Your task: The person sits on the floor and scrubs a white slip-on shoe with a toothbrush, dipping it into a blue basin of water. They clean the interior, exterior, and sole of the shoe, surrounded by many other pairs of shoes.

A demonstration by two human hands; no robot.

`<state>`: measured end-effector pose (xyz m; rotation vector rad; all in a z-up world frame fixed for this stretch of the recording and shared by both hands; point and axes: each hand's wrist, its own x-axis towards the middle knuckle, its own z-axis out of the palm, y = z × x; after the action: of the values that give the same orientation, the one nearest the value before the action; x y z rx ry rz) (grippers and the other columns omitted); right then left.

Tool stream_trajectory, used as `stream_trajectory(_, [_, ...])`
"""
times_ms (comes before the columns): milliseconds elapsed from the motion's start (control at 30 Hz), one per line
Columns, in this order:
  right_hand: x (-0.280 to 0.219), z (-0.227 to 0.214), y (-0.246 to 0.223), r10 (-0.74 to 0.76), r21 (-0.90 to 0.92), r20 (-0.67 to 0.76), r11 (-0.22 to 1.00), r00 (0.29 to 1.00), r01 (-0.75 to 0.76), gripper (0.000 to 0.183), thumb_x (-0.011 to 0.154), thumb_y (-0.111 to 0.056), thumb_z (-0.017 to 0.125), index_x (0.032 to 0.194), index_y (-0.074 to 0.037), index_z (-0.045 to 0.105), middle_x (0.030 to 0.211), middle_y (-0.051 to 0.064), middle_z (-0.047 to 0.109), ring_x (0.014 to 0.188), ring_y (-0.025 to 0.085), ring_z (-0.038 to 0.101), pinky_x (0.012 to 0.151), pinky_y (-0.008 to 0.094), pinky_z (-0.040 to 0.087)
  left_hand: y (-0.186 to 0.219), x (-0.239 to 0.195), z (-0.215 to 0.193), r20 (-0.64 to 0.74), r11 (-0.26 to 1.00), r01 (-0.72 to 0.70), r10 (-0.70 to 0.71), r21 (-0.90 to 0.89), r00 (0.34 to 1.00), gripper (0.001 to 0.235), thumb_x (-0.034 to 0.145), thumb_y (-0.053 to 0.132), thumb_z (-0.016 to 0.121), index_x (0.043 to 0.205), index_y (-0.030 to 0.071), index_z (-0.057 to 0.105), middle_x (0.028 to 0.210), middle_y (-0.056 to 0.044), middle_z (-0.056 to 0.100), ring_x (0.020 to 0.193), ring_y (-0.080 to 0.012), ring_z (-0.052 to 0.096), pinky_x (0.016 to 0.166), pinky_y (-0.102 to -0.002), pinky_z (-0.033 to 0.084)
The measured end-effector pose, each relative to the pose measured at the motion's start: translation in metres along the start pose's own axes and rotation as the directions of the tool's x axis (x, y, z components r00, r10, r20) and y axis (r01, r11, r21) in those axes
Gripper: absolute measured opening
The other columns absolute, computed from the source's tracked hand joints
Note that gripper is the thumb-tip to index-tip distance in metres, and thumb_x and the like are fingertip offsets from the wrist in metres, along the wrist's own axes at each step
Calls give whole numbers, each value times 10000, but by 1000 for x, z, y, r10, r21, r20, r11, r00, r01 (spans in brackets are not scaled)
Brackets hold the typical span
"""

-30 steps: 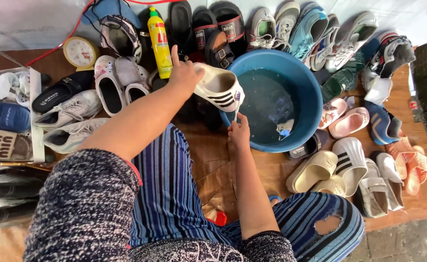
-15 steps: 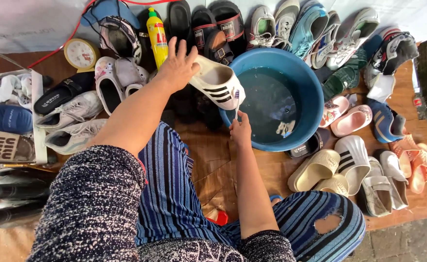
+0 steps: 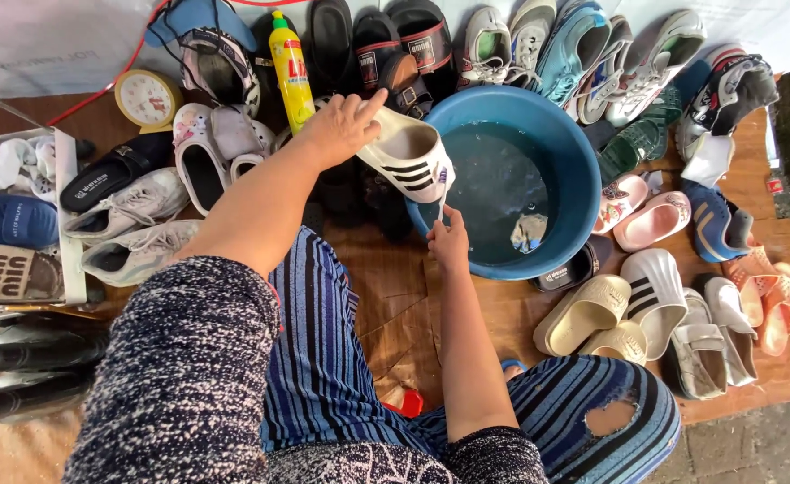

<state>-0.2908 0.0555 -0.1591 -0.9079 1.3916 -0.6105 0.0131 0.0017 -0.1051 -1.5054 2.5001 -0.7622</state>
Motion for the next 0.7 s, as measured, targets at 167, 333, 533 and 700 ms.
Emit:
stream_trajectory(167, [0, -3, -2, 28, 37, 0, 999, 1000, -28, 448, 1019, -118, 483, 1466, -144, 493, 765, 54, 566, 523, 93, 402, 449, 238, 307, 6, 12, -15, -6, 988, -40, 42, 148, 999, 166, 843, 136, 657, 1006, 168, 664, 1565, -161, 457, 940, -283, 516, 859, -408, 393])
stream_trajectory(333, [49, -38, 22, -136, -551, -175, 835, 975, 18, 412, 989, -163, 514, 1386, -242, 590, 981, 72, 660, 850, 225, 618, 694, 375, 503, 1, 10, -18, -43, 982, -95, 103, 162, 994, 199, 857, 136, 661, 1050, 180, 679, 1532, -119, 489, 1184, -327, 511, 1075, -588, 310])
stream_trajectory(533, [80, -77, 58, -172, -966, -135, 244, 976, -91, 318, 1011, -220, 447, 1188, -216, 711, 1118, 129, 728, 980, 346, 714, 803, 463, 564, -6, -3, -29, -57, 996, -41, 46, 76, 997, 90, 851, 126, 658, 930, 158, 687, 1484, -87, 542, 1226, -275, 518, 1144, -590, 277])
stream_trajectory(700, [76, -72, 46, -228, -833, -130, 553, 965, 18, 474, 896, -149, 516, 1315, -312, 665, 1222, 55, 721, 1080, 336, 672, 887, 461, 542, -6, -4, -26, -41, 1000, -6, 5, -25, 999, 69, 863, 146, 620, 911, 156, 669, 1386, -105, 570, 1127, -276, 515, 1104, -524, 323])
